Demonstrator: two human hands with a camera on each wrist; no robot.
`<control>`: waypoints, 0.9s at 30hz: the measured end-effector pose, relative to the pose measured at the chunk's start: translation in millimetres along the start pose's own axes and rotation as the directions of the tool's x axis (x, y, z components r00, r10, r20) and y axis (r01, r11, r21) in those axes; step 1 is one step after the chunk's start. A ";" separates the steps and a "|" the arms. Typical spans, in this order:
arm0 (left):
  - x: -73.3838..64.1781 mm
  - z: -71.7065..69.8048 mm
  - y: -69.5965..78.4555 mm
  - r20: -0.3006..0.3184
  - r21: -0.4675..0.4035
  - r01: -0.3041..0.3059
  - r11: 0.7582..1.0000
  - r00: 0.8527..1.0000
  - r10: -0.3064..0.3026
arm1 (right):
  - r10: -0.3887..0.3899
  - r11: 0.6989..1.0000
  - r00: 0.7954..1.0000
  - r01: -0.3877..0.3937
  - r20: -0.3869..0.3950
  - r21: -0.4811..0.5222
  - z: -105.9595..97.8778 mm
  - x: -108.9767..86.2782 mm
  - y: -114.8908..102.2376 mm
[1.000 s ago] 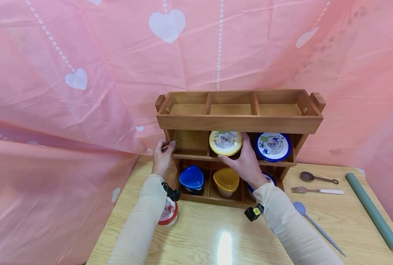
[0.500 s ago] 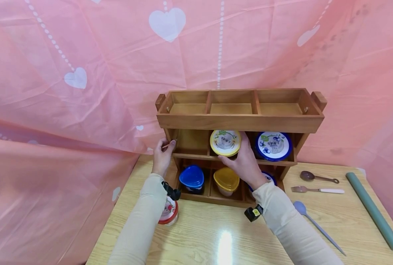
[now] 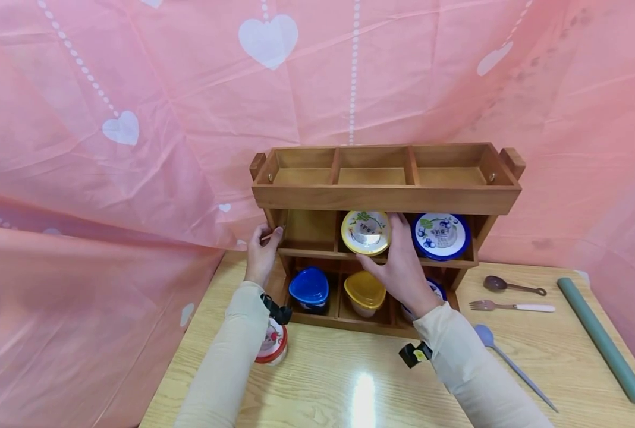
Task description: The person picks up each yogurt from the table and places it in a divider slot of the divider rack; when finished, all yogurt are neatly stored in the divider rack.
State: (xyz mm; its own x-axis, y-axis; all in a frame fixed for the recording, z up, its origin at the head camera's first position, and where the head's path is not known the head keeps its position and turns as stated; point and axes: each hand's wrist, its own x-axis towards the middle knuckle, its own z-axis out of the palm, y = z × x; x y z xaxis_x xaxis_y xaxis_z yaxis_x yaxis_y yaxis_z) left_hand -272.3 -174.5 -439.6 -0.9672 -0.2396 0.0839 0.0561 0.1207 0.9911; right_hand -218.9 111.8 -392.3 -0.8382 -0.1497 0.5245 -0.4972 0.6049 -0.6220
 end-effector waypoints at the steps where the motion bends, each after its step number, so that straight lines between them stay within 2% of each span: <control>1: -0.1 -0.1 -0.1 -0.001 0.001 0.001 1.000 1.000 -0.001 | 0.000 1.000 1.000 0.000 -0.002 -0.004 -1.6 -2.3 -1.8; 9: -0.2 -1.0 0.1 -0.008 -0.009 0.002 1.000 1.000 -0.002 | 0.001 1.000 1.000 0.000 0.014 -0.015 -12.7 -26.4 -14.7; 17: -0.6 -0.7 0.0 -0.006 0.006 0.003 1.000 1.000 -0.003 | 0.026 0.996 0.999 -0.028 0.024 0.086 -27.2 -47.9 -32.9; 19: -0.4 -0.6 -0.1 -0.005 0.011 0.003 1.000 1.000 -0.003 | 0.009 0.995 1.000 -0.011 0.020 0.099 -28.9 -53.1 -36.3; 24: 0.0 -0.1 0.8 -0.002 0.019 0.002 1.000 1.000 -0.002 | -0.073 0.987 0.997 0.068 0.029 0.148 -20.3 -67.9 -39.0; 27: 0.1 0.0 1.2 -0.003 0.021 0.004 1.000 1.000 -0.004 | -0.092 0.984 0.993 0.080 0.071 0.158 -6.9 -78.6 -37.5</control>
State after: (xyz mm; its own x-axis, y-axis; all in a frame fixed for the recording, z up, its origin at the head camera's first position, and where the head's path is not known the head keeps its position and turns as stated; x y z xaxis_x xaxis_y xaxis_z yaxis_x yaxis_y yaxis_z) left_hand -272.3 -174.4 -438.4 -0.9668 -0.2427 0.0801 0.0468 0.1402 0.9890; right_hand -132.8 106.3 -406.2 -0.8025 -0.2597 0.5371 -0.5919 0.4594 -0.6623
